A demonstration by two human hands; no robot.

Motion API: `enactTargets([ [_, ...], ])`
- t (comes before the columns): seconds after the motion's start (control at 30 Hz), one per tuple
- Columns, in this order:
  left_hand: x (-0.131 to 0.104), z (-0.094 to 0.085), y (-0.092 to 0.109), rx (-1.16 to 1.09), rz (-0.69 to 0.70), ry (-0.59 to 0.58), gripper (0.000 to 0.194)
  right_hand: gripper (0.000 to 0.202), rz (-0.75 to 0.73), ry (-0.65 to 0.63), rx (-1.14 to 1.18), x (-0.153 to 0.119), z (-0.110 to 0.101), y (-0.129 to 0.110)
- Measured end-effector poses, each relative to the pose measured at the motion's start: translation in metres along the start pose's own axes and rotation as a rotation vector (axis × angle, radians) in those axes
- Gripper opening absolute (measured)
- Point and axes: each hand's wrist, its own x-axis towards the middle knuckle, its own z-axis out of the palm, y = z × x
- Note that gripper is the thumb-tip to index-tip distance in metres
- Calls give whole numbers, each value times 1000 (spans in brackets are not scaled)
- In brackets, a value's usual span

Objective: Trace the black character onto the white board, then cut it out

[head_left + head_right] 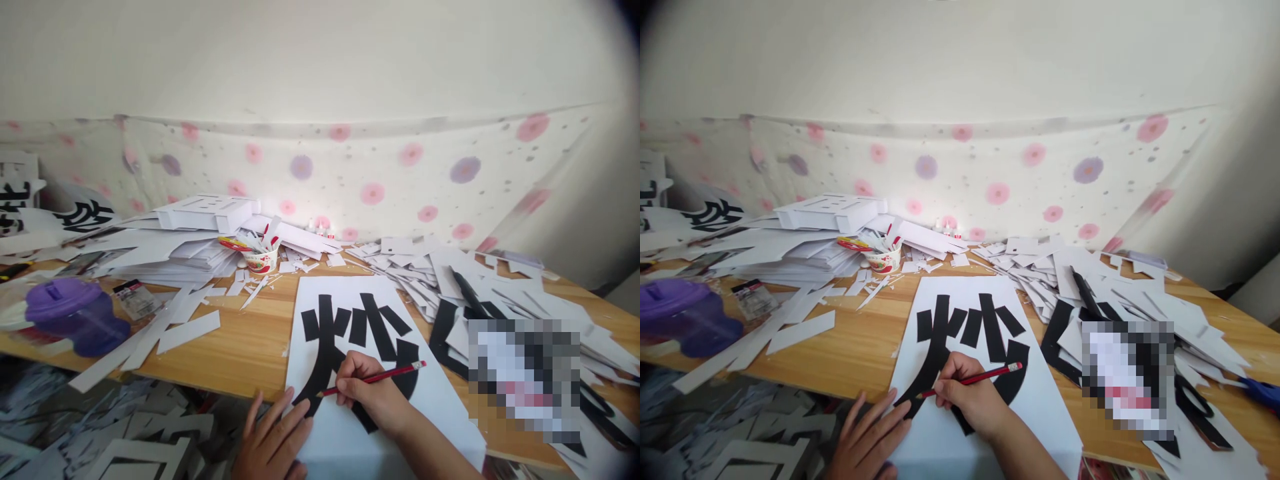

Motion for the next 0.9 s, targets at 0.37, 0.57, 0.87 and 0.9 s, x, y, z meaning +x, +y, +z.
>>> enactTargets([
  [0.37, -16, 0, -12, 10, -67, -51, 65, 38, 24, -16, 28, 0, 0, -1],
  [0.57, -35, 19, -8, -65, -115, -9, 63, 34, 37, -9, 47, -2, -3, 3],
  [0.87, -37, 25, 0, -141, -220, 55, 46, 33, 56, 27, 19, -4, -6, 9],
  [0.9, -38, 26, 0, -141, -222, 61, 46, 32, 61, 40, 16, -4, -6, 9],
])
